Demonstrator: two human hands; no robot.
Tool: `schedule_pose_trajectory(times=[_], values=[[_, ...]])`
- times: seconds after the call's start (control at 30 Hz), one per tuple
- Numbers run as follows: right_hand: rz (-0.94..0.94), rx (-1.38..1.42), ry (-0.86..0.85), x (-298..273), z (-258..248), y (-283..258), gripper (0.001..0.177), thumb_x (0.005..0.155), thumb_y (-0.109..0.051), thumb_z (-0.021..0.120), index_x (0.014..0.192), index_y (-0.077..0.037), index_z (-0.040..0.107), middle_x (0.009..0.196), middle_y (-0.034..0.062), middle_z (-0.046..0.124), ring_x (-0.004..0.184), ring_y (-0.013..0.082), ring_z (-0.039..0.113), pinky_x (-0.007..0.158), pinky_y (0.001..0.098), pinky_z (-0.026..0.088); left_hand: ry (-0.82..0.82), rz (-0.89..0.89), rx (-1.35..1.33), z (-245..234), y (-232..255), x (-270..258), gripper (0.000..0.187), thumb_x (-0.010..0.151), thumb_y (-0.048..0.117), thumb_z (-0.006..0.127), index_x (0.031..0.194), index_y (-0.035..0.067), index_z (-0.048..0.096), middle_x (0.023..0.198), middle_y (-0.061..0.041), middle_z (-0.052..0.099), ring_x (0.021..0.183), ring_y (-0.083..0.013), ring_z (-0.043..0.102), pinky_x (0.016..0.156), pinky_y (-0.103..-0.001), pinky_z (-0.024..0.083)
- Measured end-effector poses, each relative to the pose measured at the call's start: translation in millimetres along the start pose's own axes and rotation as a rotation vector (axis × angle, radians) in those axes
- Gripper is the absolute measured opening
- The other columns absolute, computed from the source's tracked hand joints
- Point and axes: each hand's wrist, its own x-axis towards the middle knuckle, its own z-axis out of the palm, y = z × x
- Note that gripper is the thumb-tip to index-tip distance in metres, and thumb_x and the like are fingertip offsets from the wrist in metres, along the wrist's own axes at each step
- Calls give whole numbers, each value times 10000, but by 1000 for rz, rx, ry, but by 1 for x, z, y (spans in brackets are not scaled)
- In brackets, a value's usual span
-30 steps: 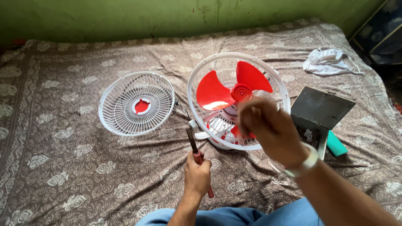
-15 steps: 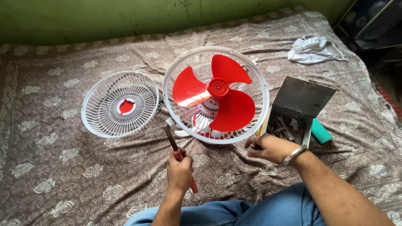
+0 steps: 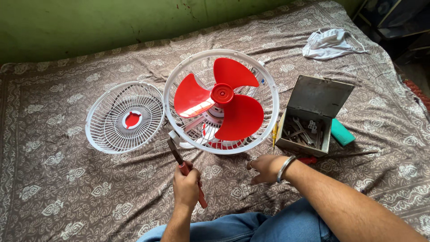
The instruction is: The person disassembles a small electric fan by removing the front grille, unscrewing the fan blade, and detaching the motor housing. They use pliers and a screwdriver to loosen fasteners and separate components, then reassemble the fan by reversing the steps.
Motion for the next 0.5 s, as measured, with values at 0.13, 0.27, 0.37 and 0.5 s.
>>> schedule_pose_trajectory(times=[0.13, 0.27, 0.37, 0.5], values=[[-12, 9, 13, -1, -1, 0, 694, 911, -502, 696, 1490, -183, 485, 1369, 153, 620, 1292, 332, 586, 1092, 428, 477, 6, -2, 17, 0, 1, 0, 196, 772, 89, 575, 956, 33, 535, 697, -92, 596, 553, -198, 575, 492, -362, 486], [31, -3, -7, -1, -3, -2, 699, 914, -504, 687, 1507, -206, 469, 1360, 150, 632, 1286, 319, 600, 1092, 425, 482, 9, -5, 25, 0, 4, -2, 202, 773, 91, 575, 963, 34, 538, 700, -99, 599, 555, -201, 578, 500, -359, 489], [42, -8, -15, -3, -4, -5, 696, 917, -509, 680, 1513, -218, 469, 1354, 150, 641, 1283, 311, 607, 1092, 421, 484, 6, 0, 32, 1, 7, -3, 213, 769, 94, 570, 970, 35, 533, 705, -101, 600, 565, -200, 580, 511, -361, 492], [78, -18, -41, -7, -7, -11, 701, 936, -514, 663, 1537, -237, 433, 1373, 129, 620, 1295, 294, 600, 1100, 421, 487, -19, -24, 56, 0, 12, -6, 231, 769, 100, 555, 988, 36, 523, 723, -101, 596, 591, -195, 580, 533, -368, 496]])
